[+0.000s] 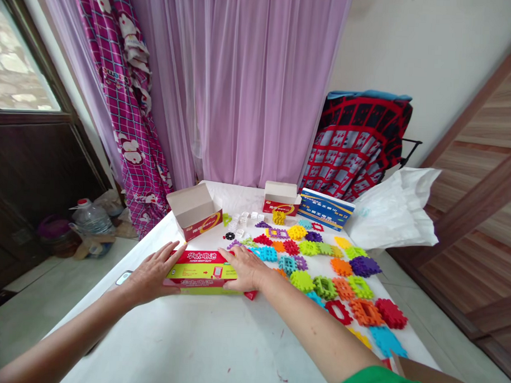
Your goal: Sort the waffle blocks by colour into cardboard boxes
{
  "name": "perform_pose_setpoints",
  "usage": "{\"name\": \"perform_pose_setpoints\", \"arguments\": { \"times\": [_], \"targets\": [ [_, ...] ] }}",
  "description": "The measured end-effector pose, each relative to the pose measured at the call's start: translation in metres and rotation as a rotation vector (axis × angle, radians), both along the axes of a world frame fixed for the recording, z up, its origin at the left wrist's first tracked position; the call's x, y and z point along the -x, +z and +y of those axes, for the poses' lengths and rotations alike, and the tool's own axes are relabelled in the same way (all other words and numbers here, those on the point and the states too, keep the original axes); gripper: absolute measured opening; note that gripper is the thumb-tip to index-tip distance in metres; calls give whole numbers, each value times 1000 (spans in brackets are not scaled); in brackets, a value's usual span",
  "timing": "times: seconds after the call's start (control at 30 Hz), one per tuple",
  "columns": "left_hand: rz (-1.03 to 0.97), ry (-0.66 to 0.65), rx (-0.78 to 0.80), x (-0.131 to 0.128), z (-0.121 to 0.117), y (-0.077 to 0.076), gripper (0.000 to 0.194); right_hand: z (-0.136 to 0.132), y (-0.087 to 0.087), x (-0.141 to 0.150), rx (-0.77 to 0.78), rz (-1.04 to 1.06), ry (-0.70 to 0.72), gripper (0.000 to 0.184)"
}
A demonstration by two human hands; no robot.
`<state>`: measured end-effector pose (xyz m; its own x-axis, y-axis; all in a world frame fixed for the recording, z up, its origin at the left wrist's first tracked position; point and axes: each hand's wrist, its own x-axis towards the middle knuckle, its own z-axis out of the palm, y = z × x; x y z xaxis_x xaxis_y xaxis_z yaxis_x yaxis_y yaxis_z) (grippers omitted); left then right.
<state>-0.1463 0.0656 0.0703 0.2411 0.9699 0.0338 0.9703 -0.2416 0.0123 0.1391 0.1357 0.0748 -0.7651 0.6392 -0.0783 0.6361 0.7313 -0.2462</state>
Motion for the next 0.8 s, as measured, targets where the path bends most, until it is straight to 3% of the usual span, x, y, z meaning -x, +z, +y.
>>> {"name": "perform_pose_setpoints", "arguments": {
  "times": [0.1,0.2,0.3,0.4,0.63,0.8],
  "targets": [
    [-174,43,-223,14,-12,5,91,-4,13,-10,-12,44,-49,99],
    [-446,216,-420,26,-25,4,77,-7,29,-30,11,83,-160,98],
    [-728,399,-425,25,-31,-11,67,-1,44,-53,-11,137,-271,92],
    [-919,418,-375,10,-25,-39,62,16,55,-72,-79,196,-382,86],
    [-910,341,-283,-26,12,-107,52,92,76,-81,-168,157,-634,84],
    [-799,277,-313,-29,20,-128,48,162,76,-52,-159,112,-723,82]
  ]
}}
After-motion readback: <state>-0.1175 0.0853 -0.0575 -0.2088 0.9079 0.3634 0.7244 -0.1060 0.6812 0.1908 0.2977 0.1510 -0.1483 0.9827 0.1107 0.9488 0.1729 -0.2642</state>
